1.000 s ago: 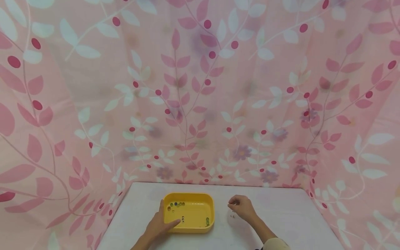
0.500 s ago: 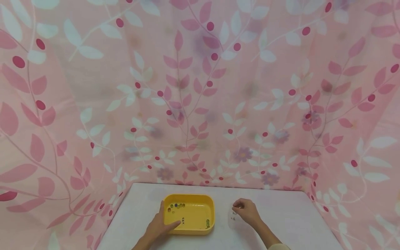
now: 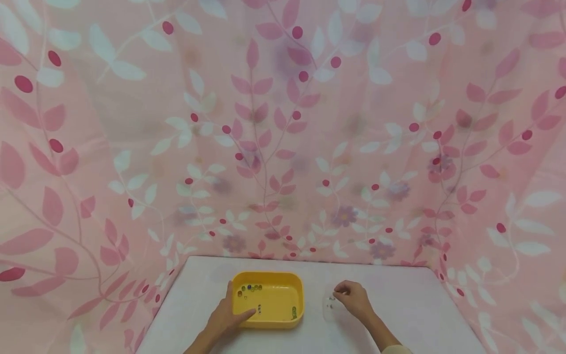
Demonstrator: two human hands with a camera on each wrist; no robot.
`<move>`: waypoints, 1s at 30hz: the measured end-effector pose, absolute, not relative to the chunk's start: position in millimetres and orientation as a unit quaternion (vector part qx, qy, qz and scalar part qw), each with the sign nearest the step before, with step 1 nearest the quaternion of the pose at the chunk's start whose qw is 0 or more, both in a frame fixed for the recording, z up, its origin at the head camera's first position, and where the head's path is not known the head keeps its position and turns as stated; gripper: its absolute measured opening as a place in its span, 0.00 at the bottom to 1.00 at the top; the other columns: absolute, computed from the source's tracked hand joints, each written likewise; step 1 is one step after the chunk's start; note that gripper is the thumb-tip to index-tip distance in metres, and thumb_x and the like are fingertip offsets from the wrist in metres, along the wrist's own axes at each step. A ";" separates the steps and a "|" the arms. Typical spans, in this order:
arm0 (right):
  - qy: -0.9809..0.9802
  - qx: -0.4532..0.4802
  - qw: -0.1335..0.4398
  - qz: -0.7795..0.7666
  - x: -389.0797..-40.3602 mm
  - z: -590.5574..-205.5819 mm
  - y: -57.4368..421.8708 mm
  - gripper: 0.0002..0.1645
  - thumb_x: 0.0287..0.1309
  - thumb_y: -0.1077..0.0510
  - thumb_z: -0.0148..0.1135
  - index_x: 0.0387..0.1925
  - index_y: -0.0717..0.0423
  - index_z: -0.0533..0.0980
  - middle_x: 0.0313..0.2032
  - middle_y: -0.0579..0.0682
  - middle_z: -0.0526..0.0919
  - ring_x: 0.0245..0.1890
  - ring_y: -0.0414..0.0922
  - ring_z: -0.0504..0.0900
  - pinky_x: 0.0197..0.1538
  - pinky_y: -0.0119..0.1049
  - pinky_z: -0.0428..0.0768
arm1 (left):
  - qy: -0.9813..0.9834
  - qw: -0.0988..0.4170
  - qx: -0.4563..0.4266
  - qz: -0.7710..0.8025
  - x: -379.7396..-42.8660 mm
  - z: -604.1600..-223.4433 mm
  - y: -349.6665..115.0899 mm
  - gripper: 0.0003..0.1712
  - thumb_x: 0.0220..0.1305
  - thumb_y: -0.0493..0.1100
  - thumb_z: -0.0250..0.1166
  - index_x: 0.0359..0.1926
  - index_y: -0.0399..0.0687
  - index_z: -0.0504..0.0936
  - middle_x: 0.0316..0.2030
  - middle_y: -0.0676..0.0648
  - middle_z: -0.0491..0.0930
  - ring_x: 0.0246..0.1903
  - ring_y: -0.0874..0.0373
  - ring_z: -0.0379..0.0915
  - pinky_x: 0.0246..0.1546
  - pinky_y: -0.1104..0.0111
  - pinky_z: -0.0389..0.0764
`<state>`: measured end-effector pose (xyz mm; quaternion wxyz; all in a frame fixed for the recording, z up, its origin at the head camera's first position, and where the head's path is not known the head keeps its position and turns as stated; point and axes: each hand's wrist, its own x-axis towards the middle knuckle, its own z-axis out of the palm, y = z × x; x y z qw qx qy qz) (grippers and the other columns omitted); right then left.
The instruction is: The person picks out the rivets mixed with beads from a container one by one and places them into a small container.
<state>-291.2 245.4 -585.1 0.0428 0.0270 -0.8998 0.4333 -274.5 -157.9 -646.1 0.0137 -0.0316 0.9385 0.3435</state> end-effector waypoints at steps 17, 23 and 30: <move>-0.886 0.001 0.018 0.463 -282.2 -590.2 247.5 0.04 0.54 0.63 0.70 0.32 0.59 0.82 0.31 0.50 0.86 0.24 0.38 0.79 0.24 0.31 0.78 | 0.938 0.015 -0.033 0.345 -273.6 -653.0 -157.2 0.75 0.43 0.75 0.70 0.78 0.41 0.40 0.50 0.34 0.78 0.43 0.47 0.78 0.46 0.48 0.78; -0.891 0.013 0.017 0.454 -273.5 -593.4 249.1 0.06 0.53 0.63 0.71 0.32 0.61 0.82 0.31 0.51 0.86 0.24 0.38 0.80 0.24 0.30 0.78 | 0.938 0.022 -0.024 0.344 -269.4 -656.2 -156.1 0.75 0.44 0.74 0.71 0.77 0.38 0.41 0.49 0.33 0.79 0.41 0.47 0.78 0.44 0.48 0.79; -0.898 0.016 0.038 0.439 -282.7 -588.4 246.9 0.05 0.51 0.64 0.72 0.31 0.60 0.82 0.31 0.51 0.87 0.25 0.38 0.80 0.28 0.29 0.78 | 0.940 -0.009 -0.015 0.341 -272.6 -648.5 -158.9 0.74 0.45 0.73 0.71 0.77 0.38 0.42 0.49 0.31 0.79 0.44 0.42 0.79 0.43 0.47 0.79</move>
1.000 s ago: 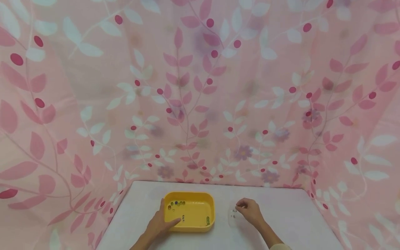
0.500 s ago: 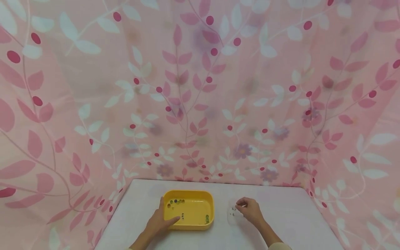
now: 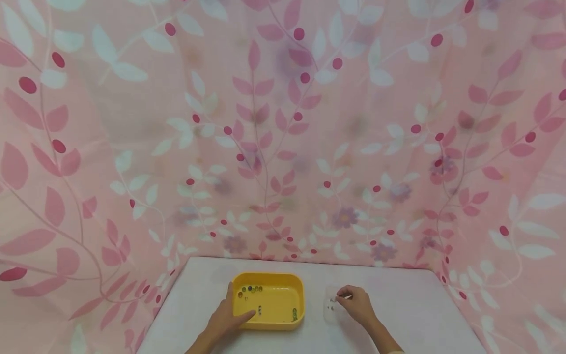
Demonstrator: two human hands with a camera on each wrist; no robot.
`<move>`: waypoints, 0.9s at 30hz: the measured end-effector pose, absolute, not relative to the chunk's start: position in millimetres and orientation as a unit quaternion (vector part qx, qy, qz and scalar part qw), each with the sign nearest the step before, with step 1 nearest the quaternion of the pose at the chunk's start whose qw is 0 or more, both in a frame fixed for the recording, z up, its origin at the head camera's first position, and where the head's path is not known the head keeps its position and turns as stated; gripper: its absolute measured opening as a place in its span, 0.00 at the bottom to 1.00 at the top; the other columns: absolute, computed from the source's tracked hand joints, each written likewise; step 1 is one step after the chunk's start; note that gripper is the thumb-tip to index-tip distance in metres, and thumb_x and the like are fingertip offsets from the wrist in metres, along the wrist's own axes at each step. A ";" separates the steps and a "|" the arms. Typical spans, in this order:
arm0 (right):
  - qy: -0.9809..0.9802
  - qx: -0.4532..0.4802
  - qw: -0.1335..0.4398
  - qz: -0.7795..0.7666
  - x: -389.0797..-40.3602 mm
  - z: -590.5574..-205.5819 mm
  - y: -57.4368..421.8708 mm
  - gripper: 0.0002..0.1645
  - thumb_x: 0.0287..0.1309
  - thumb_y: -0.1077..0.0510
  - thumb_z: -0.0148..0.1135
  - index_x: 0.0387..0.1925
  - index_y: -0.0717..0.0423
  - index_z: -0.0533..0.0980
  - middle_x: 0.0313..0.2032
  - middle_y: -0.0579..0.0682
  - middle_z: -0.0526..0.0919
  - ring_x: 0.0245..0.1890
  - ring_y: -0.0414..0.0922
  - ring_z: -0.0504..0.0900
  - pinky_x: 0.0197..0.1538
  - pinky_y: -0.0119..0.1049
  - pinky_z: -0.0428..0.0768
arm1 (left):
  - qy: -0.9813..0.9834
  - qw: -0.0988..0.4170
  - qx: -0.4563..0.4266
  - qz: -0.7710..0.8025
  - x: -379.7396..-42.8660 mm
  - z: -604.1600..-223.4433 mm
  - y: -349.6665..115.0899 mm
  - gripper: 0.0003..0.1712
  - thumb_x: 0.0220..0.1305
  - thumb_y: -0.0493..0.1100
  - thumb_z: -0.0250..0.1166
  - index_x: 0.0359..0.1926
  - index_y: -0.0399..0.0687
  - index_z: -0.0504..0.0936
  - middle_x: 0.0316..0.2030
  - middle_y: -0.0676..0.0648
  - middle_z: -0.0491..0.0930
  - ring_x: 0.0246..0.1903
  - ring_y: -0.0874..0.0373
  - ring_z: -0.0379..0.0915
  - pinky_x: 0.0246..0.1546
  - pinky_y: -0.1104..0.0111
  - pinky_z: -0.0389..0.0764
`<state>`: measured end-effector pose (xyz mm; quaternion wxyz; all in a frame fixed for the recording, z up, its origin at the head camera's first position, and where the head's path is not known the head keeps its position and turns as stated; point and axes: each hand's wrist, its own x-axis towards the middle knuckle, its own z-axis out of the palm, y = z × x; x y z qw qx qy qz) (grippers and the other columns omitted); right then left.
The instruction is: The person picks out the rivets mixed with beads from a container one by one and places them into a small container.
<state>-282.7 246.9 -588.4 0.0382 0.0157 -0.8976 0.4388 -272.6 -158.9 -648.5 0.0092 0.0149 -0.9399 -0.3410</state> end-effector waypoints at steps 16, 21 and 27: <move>-0.897 -0.011 0.030 0.440 -285.5 -597.3 247.5 0.04 0.53 0.63 0.71 0.30 0.58 0.82 0.30 0.49 0.86 0.24 0.38 0.79 0.27 0.29 0.77 | -0.943 0.010 0.016 -0.334 -274.6 -645.4 -160.9 0.75 0.43 0.75 0.70 0.77 0.38 0.42 0.47 0.33 0.80 0.42 0.44 0.79 0.41 0.49 0.80; -0.900 -0.009 0.030 0.436 -284.0 -598.0 248.3 0.04 0.53 0.62 0.71 0.30 0.58 0.82 0.29 0.49 0.86 0.23 0.38 0.79 0.26 0.29 0.78 | -0.942 -0.001 0.016 -0.335 -274.5 -648.0 -160.1 0.75 0.44 0.75 0.70 0.77 0.38 0.42 0.47 0.34 0.80 0.41 0.45 0.79 0.40 0.50 0.80; -0.901 -0.010 0.041 0.431 -283.6 -599.3 249.3 0.04 0.53 0.63 0.72 0.30 0.56 0.82 0.29 0.48 0.86 0.24 0.38 0.79 0.27 0.29 0.78 | -0.937 -0.015 0.028 -0.348 -275.1 -645.6 -158.7 0.76 0.43 0.75 0.70 0.78 0.40 0.40 0.51 0.34 0.78 0.44 0.46 0.78 0.45 0.49 0.79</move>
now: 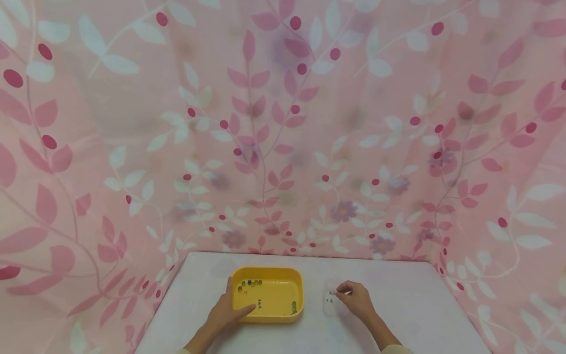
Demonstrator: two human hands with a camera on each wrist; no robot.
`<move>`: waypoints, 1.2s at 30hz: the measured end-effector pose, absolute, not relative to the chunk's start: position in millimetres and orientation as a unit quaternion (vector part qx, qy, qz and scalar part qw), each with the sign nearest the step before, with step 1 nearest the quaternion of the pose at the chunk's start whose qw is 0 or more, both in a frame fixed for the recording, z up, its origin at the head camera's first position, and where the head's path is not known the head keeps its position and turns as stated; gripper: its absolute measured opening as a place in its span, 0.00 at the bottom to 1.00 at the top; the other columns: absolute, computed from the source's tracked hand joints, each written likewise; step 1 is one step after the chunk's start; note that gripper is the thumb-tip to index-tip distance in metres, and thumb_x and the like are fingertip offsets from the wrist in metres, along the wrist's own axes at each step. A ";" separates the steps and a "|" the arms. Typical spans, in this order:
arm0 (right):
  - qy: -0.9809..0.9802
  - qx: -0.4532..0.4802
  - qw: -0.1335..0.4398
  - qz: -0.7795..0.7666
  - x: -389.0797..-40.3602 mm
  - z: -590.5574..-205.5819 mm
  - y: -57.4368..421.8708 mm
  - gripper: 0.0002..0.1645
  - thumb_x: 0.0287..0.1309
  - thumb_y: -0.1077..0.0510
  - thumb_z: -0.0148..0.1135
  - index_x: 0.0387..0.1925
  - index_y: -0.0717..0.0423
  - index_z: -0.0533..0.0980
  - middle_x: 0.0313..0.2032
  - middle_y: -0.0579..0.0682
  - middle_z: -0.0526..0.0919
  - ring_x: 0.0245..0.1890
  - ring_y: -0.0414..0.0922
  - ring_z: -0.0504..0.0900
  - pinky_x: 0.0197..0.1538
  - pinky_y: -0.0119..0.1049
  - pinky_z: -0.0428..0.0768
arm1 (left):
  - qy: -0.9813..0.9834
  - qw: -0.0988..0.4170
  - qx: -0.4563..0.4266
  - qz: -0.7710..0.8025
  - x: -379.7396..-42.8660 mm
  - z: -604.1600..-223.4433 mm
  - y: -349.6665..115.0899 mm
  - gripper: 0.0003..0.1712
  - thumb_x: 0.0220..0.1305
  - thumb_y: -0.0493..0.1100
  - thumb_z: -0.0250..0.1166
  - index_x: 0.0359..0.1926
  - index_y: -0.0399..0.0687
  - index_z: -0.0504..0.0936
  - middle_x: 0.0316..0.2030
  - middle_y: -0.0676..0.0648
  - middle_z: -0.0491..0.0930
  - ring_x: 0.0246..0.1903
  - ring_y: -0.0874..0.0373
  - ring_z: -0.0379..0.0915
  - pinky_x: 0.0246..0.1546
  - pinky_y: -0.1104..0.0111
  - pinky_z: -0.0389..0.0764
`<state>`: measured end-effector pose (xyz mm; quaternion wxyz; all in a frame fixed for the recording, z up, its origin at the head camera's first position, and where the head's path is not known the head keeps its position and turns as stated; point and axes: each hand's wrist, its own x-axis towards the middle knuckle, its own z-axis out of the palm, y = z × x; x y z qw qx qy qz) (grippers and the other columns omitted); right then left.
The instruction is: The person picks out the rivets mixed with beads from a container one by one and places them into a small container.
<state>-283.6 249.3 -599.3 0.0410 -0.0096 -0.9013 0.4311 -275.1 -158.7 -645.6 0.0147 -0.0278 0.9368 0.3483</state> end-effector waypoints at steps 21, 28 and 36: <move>-0.916 -0.003 0.051 0.397 -284.8 -602.8 249.2 0.05 0.51 0.62 0.73 0.27 0.53 0.82 0.28 0.44 0.86 0.27 0.38 0.80 0.30 0.30 0.76 | 0.934 0.030 -0.043 0.353 -278.9 -650.2 -157.1 0.76 0.44 0.75 0.70 0.78 0.41 0.40 0.54 0.33 0.77 0.46 0.45 0.77 0.50 0.46 0.77; -0.918 0.003 0.050 0.393 -283.1 -603.6 249.3 0.04 0.50 0.62 0.73 0.27 0.52 0.82 0.28 0.45 0.86 0.26 0.38 0.78 0.29 0.30 0.75 | 0.935 0.032 -0.050 0.349 -277.1 -648.6 -155.7 0.76 0.43 0.75 0.71 0.78 0.41 0.40 0.54 0.33 0.76 0.48 0.44 0.76 0.52 0.45 0.76; -0.919 0.002 0.045 0.393 -282.8 -607.0 248.2 0.04 0.50 0.61 0.73 0.28 0.52 0.83 0.29 0.45 0.86 0.25 0.37 0.76 0.27 0.29 0.74 | 0.935 0.039 -0.061 0.348 -279.4 -650.9 -157.1 0.77 0.42 0.76 0.71 0.78 0.42 0.40 0.55 0.32 0.76 0.49 0.42 0.76 0.53 0.44 0.75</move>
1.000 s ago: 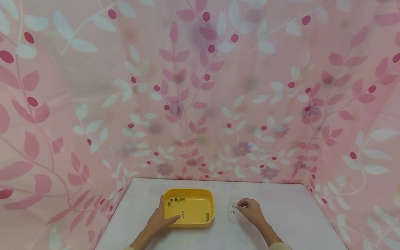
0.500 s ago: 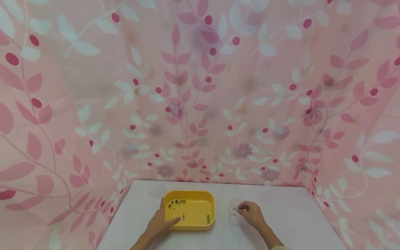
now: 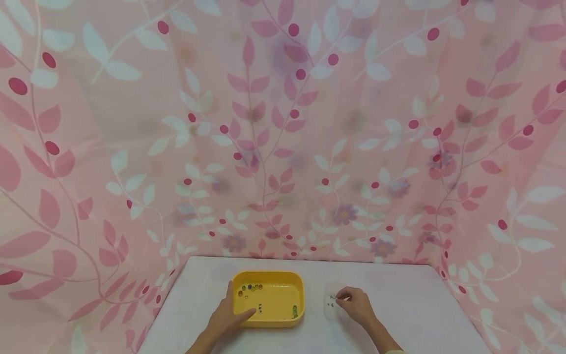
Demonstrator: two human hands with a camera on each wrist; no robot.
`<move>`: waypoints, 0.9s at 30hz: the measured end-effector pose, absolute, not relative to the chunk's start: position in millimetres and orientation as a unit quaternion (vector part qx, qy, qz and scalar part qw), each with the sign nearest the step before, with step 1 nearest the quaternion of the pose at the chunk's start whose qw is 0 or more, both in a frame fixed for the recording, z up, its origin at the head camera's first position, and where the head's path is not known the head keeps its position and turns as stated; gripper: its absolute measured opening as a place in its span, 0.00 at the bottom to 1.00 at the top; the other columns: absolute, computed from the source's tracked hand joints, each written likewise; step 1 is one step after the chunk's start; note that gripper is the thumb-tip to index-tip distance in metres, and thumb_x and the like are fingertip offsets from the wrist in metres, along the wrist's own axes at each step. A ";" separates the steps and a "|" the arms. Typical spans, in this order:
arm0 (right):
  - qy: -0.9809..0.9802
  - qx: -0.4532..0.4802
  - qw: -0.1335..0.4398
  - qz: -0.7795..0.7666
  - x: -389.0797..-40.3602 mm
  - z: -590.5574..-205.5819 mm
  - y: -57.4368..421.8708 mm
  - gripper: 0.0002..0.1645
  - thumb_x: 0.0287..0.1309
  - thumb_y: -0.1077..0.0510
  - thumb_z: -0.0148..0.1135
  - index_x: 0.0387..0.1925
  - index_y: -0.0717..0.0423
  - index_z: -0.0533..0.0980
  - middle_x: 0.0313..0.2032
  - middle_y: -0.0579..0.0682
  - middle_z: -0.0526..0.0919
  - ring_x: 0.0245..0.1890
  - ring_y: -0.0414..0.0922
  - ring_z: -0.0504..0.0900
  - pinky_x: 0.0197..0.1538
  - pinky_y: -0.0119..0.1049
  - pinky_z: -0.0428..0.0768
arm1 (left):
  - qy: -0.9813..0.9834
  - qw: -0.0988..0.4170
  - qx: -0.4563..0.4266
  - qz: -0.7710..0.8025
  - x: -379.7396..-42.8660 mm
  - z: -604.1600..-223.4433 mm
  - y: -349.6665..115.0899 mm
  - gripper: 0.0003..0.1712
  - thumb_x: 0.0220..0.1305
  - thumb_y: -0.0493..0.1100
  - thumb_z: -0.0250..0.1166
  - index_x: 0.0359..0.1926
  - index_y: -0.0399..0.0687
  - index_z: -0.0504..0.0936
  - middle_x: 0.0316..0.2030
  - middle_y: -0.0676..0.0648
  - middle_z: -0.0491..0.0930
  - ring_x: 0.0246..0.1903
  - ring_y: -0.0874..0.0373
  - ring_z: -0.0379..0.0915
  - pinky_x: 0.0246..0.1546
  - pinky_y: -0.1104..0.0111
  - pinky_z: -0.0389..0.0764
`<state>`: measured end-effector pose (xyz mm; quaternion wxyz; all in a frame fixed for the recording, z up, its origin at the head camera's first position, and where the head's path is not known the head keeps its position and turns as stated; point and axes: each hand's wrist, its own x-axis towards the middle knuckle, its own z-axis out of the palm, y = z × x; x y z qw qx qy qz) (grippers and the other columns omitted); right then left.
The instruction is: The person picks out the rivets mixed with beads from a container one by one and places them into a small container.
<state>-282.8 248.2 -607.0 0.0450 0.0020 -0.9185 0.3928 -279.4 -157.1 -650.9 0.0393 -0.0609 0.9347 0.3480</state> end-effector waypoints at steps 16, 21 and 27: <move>-0.919 -0.009 0.047 0.392 -281.7 -605.5 246.5 0.06 0.49 0.62 0.74 0.27 0.52 0.82 0.29 0.45 0.86 0.25 0.38 0.77 0.27 0.29 0.74 | 0.939 0.022 -0.047 0.340 -279.9 -654.7 -157.2 0.76 0.42 0.76 0.70 0.78 0.41 0.40 0.51 0.35 0.78 0.44 0.47 0.76 0.50 0.47 0.77; -0.921 0.001 0.048 0.385 -282.5 -606.3 246.8 0.05 0.48 0.62 0.74 0.27 0.51 0.83 0.29 0.44 0.86 0.25 0.37 0.76 0.29 0.29 0.73 | 0.939 0.022 -0.049 0.341 -279.3 -652.8 -156.8 0.77 0.42 0.76 0.70 0.78 0.40 0.40 0.51 0.35 0.78 0.44 0.48 0.76 0.50 0.47 0.77; -0.921 -0.005 0.052 0.386 -281.7 -607.5 246.6 0.05 0.50 0.62 0.73 0.28 0.52 0.83 0.29 0.44 0.86 0.27 0.37 0.77 0.30 0.29 0.74 | 0.939 0.023 -0.049 0.339 -277.7 -650.3 -156.9 0.76 0.42 0.75 0.71 0.78 0.40 0.41 0.50 0.35 0.78 0.42 0.48 0.76 0.49 0.47 0.77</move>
